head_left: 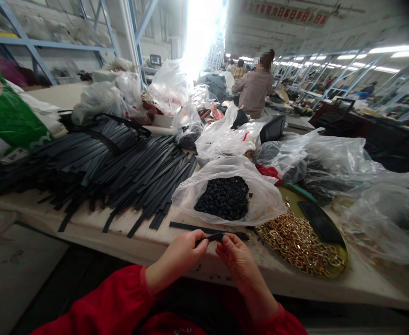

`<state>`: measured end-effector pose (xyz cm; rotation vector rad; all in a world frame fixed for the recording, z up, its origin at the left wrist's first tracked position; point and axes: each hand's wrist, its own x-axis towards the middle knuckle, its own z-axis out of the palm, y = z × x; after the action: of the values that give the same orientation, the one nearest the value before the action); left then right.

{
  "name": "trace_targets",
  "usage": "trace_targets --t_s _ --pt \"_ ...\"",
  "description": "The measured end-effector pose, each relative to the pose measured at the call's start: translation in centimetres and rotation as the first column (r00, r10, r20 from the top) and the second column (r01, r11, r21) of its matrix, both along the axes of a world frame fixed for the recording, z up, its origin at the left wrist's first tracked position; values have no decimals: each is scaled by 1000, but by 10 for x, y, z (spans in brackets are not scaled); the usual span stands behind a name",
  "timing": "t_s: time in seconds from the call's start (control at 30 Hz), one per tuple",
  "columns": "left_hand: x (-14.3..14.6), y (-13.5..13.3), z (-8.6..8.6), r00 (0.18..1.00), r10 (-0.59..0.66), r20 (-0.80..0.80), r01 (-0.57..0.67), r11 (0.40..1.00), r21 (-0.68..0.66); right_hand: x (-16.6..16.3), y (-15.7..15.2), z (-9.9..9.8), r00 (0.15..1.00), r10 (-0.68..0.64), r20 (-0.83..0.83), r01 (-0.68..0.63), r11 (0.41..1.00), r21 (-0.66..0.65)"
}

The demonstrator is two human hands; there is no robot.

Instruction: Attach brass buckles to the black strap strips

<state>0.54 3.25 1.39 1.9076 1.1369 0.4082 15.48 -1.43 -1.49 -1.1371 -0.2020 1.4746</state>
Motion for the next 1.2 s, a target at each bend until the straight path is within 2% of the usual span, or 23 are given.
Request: trace_targets --t_s 0.13,0.3,0.4,0.5,0.57,0.73,0.83,1.0,1.2 --pt "0 0 0 997 15 -72 -11 999 49 -2 -2 -4 1000 -10 -1 10 1000 27" --pt "-1 -4 -3 983 -6 -183 31 990 135 -5 -6 -11 999 6 48 -8 999 52" --pt "-4 -5 -3 969 -48 -242 89 983 162 -4 -10 -13 979 39 202 -57 995 83" --pt "-8 -6 -2 961 -94 -259 128 985 119 -2 -15 -13 913 94 398 -139 987 85" --pt "-10 -5 -1 963 -133 -234 150 987 59 -1 -18 -13 896 148 420 -195 978 71" --pt "-8 -6 -2 974 -206 -98 199 977 -79 -6 -23 -21 955 206 213 -226 971 72" --pt "-7 -8 0 980 -197 -29 192 975 -112 -7 -24 -22 954 237 183 -253 964 75" --pt "-9 -9 2 990 -110 93 126 973 -191 -3 -22 -16 963 184 199 -198 979 56" --pt "-6 -11 -10 990 15 138 19 970 -241 -11 -27 -9 936 194 293 -220 974 57"
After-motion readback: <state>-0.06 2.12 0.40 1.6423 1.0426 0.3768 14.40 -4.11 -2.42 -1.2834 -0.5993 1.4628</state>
